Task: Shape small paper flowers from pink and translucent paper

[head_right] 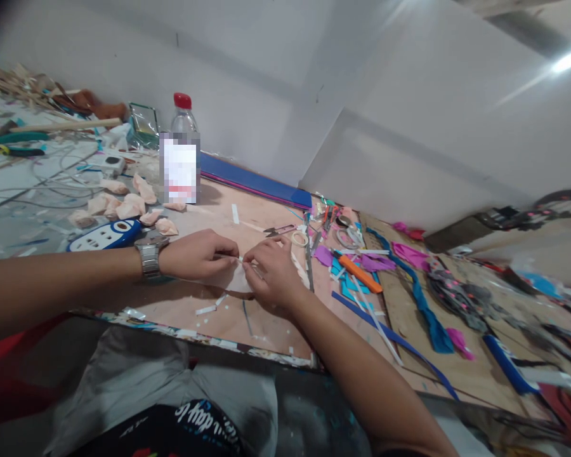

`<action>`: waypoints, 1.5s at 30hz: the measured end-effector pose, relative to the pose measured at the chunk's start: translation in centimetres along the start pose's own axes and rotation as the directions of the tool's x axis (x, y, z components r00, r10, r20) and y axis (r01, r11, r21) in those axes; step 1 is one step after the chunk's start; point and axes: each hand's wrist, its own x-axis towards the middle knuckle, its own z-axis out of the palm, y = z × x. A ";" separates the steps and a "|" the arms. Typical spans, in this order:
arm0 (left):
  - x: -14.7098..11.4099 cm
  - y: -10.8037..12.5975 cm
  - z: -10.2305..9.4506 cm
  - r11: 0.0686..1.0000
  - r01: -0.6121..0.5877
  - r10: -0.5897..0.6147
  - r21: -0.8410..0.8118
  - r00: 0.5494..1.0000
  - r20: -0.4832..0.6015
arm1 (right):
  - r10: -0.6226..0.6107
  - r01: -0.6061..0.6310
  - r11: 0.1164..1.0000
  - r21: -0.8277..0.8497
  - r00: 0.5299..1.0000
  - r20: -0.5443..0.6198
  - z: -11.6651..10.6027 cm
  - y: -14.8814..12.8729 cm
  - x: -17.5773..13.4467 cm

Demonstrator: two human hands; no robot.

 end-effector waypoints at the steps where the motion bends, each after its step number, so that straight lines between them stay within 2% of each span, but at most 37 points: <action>1: 0.0 0.0 -0.1 1.000 0.008 -0.008 -0.014 1.000 0.010 | -0.004 0.004 1.000 0.001 1.000 0.002 0.0 0.0 0.0; 8: 0.2 -0.1 -0.5 0.999 0.035 -0.033 -0.021 0.994 0.104 | -0.041 0.040 0.998 0.046 0.999 0.023 0.1 0.3 0.0; 12: 0.4 -0.7 -1.0 0.994 0.058 -0.038 -0.096 0.980 0.193 | -0.086 0.080 0.991 0.103 0.994 0.064 0.0 0.9 0.0; 16: 0.5 -1.4 -1.1 0.962 0.121 -0.022 -0.247 0.928 0.371 | -0.150 0.133 0.980 0.151 0.983 0.104 0.0 1.3 0.0; 20: 0.5 -1.7 -0.7 0.944 0.177 -0.023 -0.280 0.877 0.480 | -0.178 0.159 0.975 0.155 0.977 0.114 -0.1 1.2 -0.1; 27: 0.5 -1.4 -0.5 0.946 0.147 -0.011 -0.290 0.906 0.424 | -0.194 0.186 0.977 0.103 0.978 0.076 -0.4 0.4 0.0; 32: 0.4 -1.5 -0.1 0.939 0.161 -0.020 -0.303 0.907 0.420 | -0.163 0.159 0.983 0.086 0.986 0.040 0.1 0.3 0.0; 37: 0.5 -1.5 -0.1 0.930 0.186 -0.023 -0.316 0.891 0.454 | -0.146 0.145 0.984 0.099 0.989 0.001 0.5 0.2 -0.2; 41: 0.5 -1.3 -0.3 0.879 0.257 -0.031 -0.402 0.872 0.489 | -0.180 0.186 0.976 0.116 0.982 -0.061 0.5 0.1 -0.2; 45: 0.5 -1.1 -0.4 0.852 0.280 -0.070 -0.442 0.898 0.434 | -0.196 0.205 0.973 0.105 0.976 -0.093 0.5 0.0 -0.1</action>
